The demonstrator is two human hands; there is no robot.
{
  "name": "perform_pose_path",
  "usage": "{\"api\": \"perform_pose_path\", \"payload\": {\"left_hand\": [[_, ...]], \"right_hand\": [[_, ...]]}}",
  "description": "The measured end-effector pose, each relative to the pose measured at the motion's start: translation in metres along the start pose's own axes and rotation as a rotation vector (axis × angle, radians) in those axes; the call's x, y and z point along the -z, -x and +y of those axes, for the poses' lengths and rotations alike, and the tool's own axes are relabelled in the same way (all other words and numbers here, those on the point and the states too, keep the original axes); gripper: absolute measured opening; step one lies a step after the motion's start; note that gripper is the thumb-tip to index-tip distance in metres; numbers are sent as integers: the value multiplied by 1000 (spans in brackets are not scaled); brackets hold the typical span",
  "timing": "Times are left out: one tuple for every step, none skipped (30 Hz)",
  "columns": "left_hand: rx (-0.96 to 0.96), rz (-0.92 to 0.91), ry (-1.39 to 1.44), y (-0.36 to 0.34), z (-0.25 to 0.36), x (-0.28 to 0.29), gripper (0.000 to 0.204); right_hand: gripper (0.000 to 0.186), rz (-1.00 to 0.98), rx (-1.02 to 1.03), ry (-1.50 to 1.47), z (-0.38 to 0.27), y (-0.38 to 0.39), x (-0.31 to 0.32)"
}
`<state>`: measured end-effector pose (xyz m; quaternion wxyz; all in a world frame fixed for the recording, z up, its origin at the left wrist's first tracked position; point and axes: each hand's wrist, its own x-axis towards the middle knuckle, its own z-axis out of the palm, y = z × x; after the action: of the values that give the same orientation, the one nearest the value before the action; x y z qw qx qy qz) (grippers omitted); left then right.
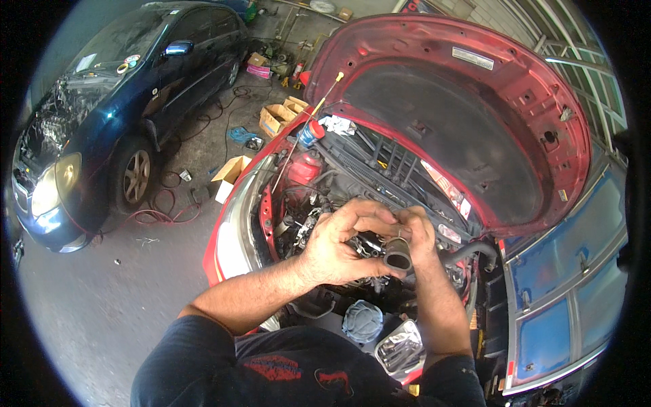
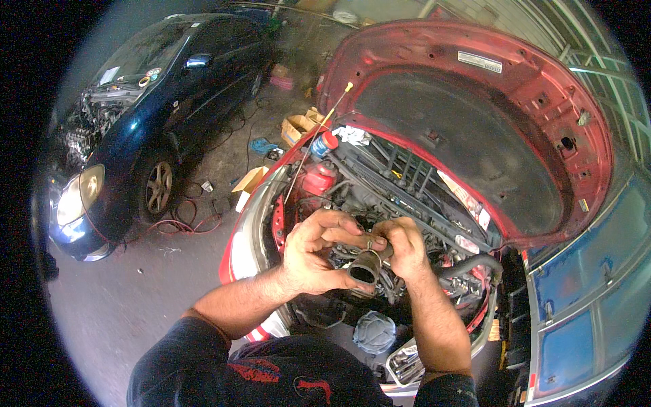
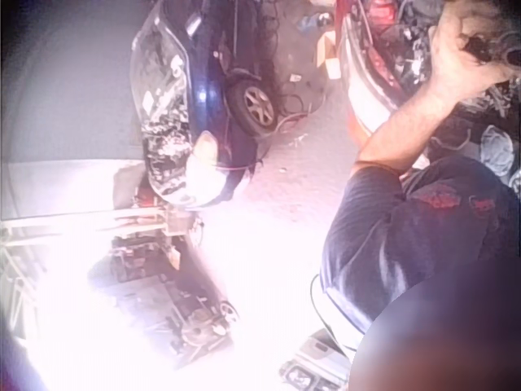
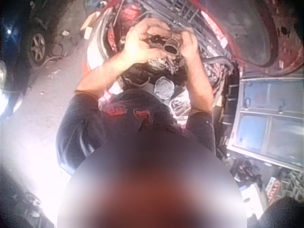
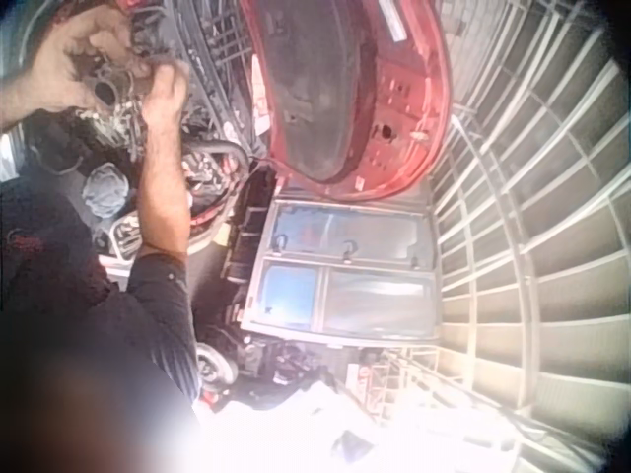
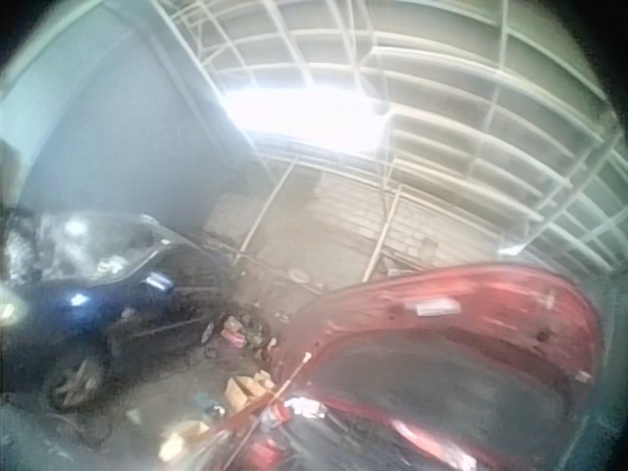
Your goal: The person works on a car engine with the hood open, removing and installing a metal component and a rubber hose. They retrieve a hose from a cardboard box, fit it into the engine bay, and later use a screwdriver to clean a small cylindrical part. The person handles various engine parts and tools throughout the process.
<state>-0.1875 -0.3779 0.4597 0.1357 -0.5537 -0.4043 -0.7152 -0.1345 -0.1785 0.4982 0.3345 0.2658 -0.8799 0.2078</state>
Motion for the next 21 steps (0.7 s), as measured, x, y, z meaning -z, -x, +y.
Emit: {"api": "perform_pose_path", "payload": {"left_hand": [[-13,3,-6,-1,1,1,76],[-20,22,-6,-2,1,0,74],[-35,42,0,-2,2,0,72],[-49,62,5,-2,2,0,70],[-32,66,30,-2,2,1,69],[-16,70,55,-1,3,1,68],[2,68,77,1,3,2,67],[18,49,92,2,3,4,69],[34,24,103,3,2,6,71],[57,-6,110,4,2,8,74],[47,4,70,4,0,9,74],[44,9,26,3,-2,9,74],[41,12,-19,2,-4,9,75],[41,79,24,1,-7,7,74],[42,143,69,-2,-12,3,74],[46,199,119,-4,-17,0,74],[49,311,233,-6,-23,-4,75],[30,371,191,-7,-29,-4,67],[53,374,75,-4,-34,-2,57],[47,373,-53,-1,-38,2,47],[58,341,-150,2,-44,3,39]], "right_hand": [[28,-16,-2,-8,-2,-5,2],[30,-19,-4,11,-5,-8,2],[32,-19,-104,-115,-7,-11,3],[33,-5,-205,-215,-8,-12,5],[35,10,-306,-315,-8,-13,5],[35,-28,-321,-316,-8,-13,5],[34,-66,-337,-317,-8,-13,5],[34,-55,-358,-316,-7,-13,4],[34,-45,-286,-231,-6,-12,1],[35,12,-220,-145,-6,-12,-3],[35,47,-135,-44,-5,-12,-5],[35,61,-196,-39,-5,-13,-9],[35,51,-233,-16,-5,-15,-9],[35,75,-549,-264,-6,-17,-11],[36,207,-960,-631,-6,-20,-12],[37,200,-1009,-714,-5,-24,-11],[38,151,-1017,-820,-5,-26,-12],[40,142,-1023,-892,-4,-28,-11],[50,172,-1059,-763,-3,-28,-14],[53,188,-1100,-719,-1,-27,-16],[55,211,-1125,-669,0,-23,-19]]}}
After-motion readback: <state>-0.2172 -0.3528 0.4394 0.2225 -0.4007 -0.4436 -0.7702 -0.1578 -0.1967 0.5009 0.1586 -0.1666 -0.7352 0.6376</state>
